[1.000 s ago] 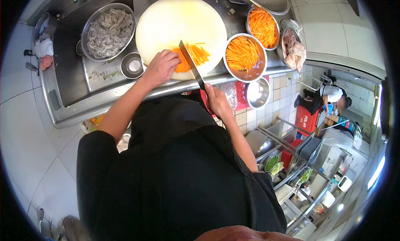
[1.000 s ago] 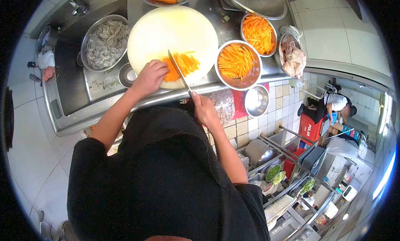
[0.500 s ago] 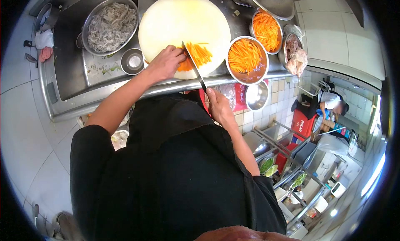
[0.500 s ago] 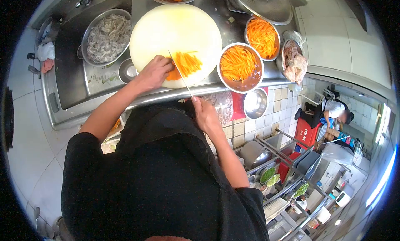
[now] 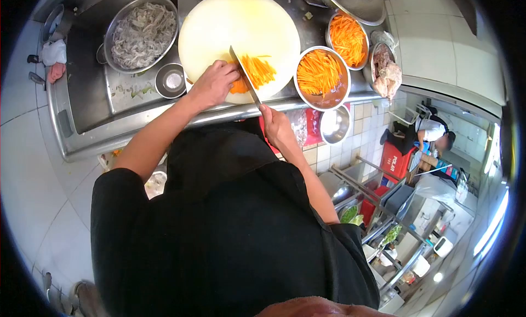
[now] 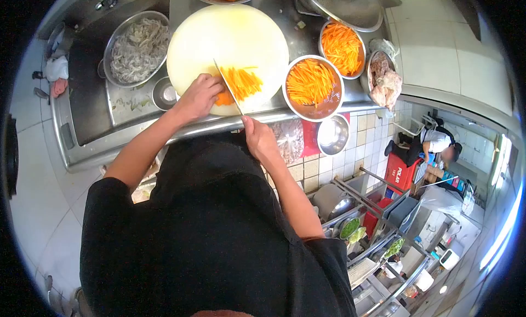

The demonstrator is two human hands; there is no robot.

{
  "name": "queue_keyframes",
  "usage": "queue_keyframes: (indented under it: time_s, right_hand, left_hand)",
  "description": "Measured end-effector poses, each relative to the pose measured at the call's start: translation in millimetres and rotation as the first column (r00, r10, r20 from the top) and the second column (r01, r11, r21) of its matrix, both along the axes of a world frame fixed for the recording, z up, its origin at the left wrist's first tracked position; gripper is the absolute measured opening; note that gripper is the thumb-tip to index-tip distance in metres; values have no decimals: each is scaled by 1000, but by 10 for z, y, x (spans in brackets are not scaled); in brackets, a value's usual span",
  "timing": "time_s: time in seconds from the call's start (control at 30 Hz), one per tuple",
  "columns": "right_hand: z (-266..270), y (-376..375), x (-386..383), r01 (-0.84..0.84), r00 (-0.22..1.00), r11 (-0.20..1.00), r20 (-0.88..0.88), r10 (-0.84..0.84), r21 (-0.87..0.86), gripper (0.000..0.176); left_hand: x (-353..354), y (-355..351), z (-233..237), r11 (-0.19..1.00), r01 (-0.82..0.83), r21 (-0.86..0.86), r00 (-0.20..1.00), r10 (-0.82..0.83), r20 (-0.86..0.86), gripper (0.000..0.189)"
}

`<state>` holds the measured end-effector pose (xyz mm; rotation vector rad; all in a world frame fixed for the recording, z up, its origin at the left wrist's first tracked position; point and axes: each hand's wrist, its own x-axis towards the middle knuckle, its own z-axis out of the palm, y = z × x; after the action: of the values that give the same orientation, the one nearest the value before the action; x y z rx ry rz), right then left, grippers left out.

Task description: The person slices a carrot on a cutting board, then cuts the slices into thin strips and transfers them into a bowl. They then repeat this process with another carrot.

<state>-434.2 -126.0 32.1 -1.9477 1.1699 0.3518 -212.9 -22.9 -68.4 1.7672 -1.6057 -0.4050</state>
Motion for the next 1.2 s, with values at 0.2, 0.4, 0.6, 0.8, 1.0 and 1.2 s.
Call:
queue_keyframes:
  time_s: [0.2,0.4,0.6,0.8,1.0,1.2]
  right_hand:
    - [230,12,-90,41,999,995,26,-43,87,57]
    - [85,-20,9,64,997,992,-40,-60,106,54]
    - [-27,48,-133,-10,999,1000,41,10,4,57]
    - [301,12,-17,23,1000,996,14,-24,89,55]
    - [-50,107,-36,-29,1000,999,7,29,-26,58]
    - [-66,42,-41,21,998,995,54,-26,96,63]
  left_hand:
    - [7,32,-51,999,-8,-45,1000,8,6,29]
    - [-18,39,-28,997,-40,-63,999,41,11,26]
    - [-37,79,-123,995,-44,-93,999,44,-9,26]
    - [17,62,-51,993,-37,-110,999,36,-10,25]
    - [-22,66,-93,991,-67,-120,997,62,-47,25]
    - [-37,179,-44,980,-96,-173,995,96,-9,20]
